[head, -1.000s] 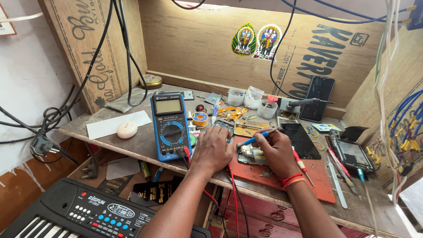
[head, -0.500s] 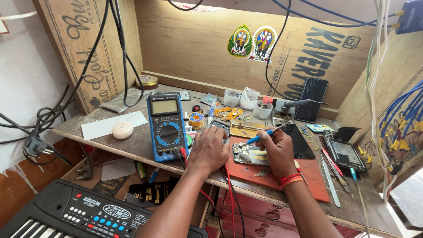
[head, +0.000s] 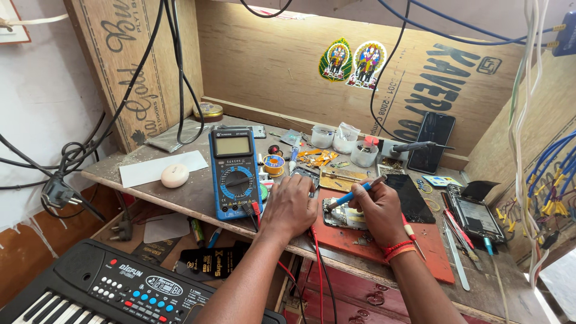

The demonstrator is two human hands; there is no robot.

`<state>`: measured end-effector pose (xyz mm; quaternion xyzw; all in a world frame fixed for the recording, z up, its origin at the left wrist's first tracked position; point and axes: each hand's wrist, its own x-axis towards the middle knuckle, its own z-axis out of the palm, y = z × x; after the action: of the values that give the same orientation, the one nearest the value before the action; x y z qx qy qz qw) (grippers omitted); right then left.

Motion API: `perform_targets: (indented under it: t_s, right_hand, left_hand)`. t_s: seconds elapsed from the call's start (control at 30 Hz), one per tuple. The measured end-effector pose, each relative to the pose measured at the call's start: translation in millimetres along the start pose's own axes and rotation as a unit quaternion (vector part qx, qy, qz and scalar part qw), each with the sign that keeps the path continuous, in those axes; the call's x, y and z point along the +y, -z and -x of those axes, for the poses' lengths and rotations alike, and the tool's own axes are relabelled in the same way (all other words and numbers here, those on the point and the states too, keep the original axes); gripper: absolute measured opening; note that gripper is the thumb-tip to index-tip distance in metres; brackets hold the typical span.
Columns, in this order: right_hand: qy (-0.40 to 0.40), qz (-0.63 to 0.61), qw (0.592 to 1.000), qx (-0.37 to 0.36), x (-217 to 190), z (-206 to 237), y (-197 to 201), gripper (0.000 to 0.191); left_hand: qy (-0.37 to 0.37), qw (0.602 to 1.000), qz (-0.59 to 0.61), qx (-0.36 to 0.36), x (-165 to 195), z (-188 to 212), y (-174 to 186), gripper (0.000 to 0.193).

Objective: The person probes a disassembled phone motherboard with multimeter test leads, checking points on the board. They then set the probes aside and use a soldering iron to work on the board, holding it steady with the other hand while touching components on it.

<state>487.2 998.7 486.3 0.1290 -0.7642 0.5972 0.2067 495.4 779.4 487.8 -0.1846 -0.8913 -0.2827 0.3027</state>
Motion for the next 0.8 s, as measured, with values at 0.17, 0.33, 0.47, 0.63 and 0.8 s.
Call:
perform_targets:
  t_s: [0.17,0.33,0.47,0.63,0.8]
  right_hand:
    - [0.011,0.006,1.0,-0.012,8.1,-1.7,1.8,0.024]
    - [0.017,-0.028,0.999,-0.02,8.4,-2.7,3.2,0.024]
    - [-0.011,0.005,1.0,-0.019,5.8,-1.5,2.1,0.021]
    - [0.021,-0.006,0.999,-0.04,7.1,-2.2,0.3,0.019]
    - [0.014,-0.009,0.999,-0.034,9.3,-1.9,5.5,0.024]
  left_hand:
    - [0.006,1.0,0.001,-0.001,-0.5,0.2,-0.2,0.017]
    - [0.012,1.0,0.005,-0.006,0.5,-0.8,-0.1,0.017]
    - [0.017,1.0,-0.003,-0.013,1.2,-0.5,0.4,0.017]
    - [0.019,1.0,-0.001,-0.017,1.4,-1.3,0.8,0.016]
    - [0.017,1.0,0.002,-0.013,1.1,-0.3,-0.9,0.017]
